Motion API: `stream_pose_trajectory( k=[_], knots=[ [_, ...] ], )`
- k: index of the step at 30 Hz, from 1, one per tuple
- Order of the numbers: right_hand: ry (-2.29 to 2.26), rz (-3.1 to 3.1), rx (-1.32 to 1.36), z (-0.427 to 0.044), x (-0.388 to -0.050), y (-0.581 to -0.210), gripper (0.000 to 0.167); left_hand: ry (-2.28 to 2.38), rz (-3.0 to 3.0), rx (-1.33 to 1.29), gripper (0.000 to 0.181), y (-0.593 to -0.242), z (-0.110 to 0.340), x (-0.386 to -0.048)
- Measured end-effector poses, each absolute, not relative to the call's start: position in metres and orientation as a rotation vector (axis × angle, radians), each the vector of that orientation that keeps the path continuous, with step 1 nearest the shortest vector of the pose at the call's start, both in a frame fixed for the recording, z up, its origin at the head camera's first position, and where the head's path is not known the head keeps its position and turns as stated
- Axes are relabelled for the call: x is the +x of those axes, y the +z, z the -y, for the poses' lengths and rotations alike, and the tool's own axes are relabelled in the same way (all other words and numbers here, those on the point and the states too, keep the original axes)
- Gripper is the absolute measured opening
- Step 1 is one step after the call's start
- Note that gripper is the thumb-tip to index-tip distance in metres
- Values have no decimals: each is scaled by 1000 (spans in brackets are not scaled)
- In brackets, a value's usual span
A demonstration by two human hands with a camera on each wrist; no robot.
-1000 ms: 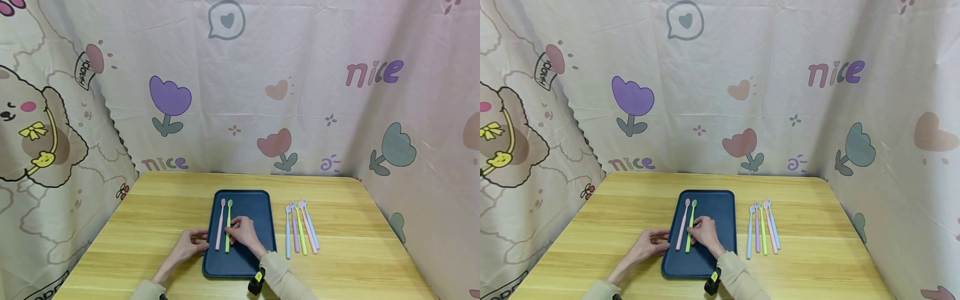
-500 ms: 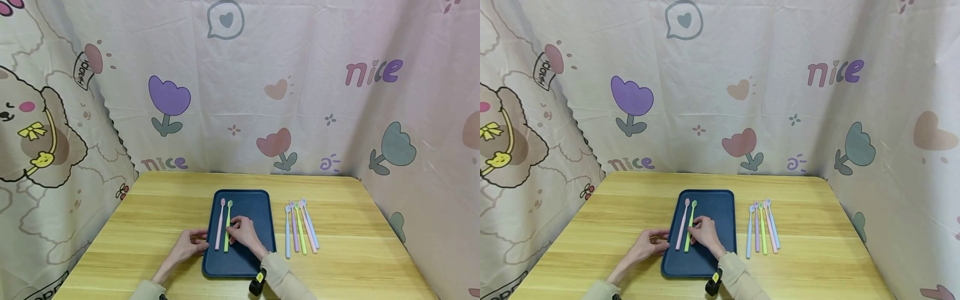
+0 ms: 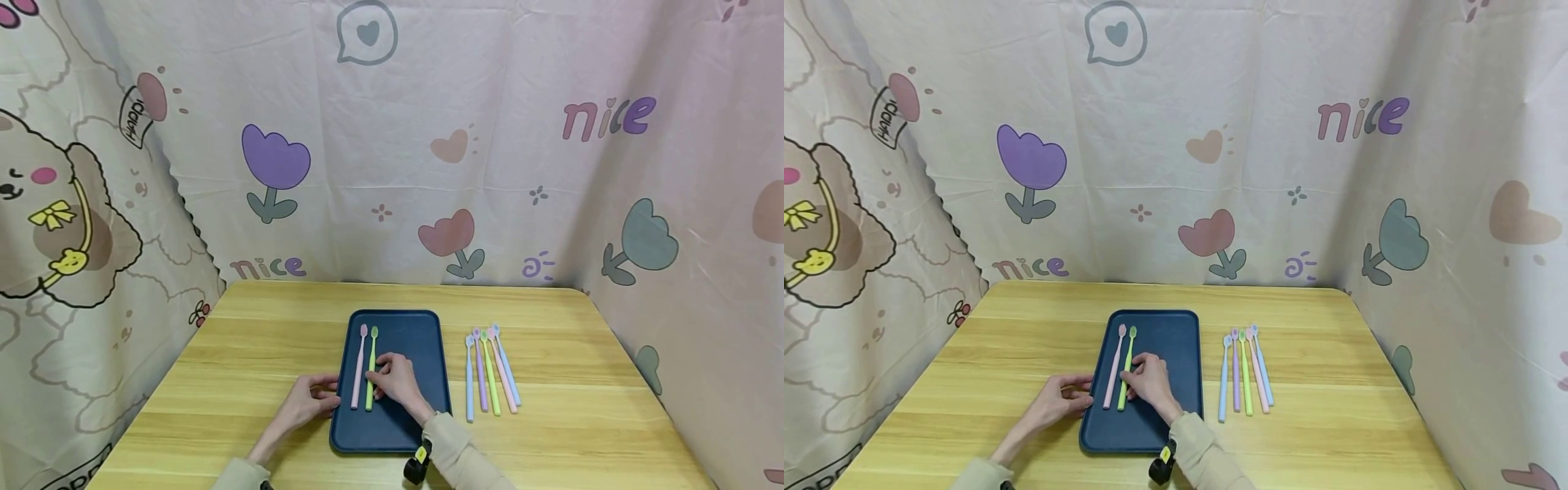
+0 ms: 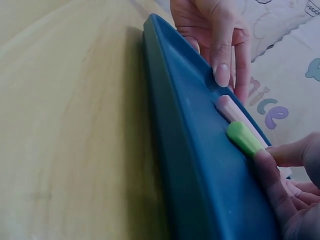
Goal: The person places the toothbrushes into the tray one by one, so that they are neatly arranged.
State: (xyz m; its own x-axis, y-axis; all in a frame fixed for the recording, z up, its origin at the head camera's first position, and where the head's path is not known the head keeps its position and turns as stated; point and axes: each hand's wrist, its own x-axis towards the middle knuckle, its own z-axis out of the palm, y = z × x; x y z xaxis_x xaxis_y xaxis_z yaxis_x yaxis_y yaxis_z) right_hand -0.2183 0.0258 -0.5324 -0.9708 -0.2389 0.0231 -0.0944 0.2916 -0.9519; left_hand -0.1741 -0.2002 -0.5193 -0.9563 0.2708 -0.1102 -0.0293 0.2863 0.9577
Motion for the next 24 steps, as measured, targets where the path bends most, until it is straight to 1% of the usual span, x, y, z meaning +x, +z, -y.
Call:
stream_pose_trajectory(
  k=[24],
  knots=[
    [-1769, -2392, -360, -30, -217, -533, 36, 1718, -2306, 224, 51, -518, 200, -173]
  ],
)
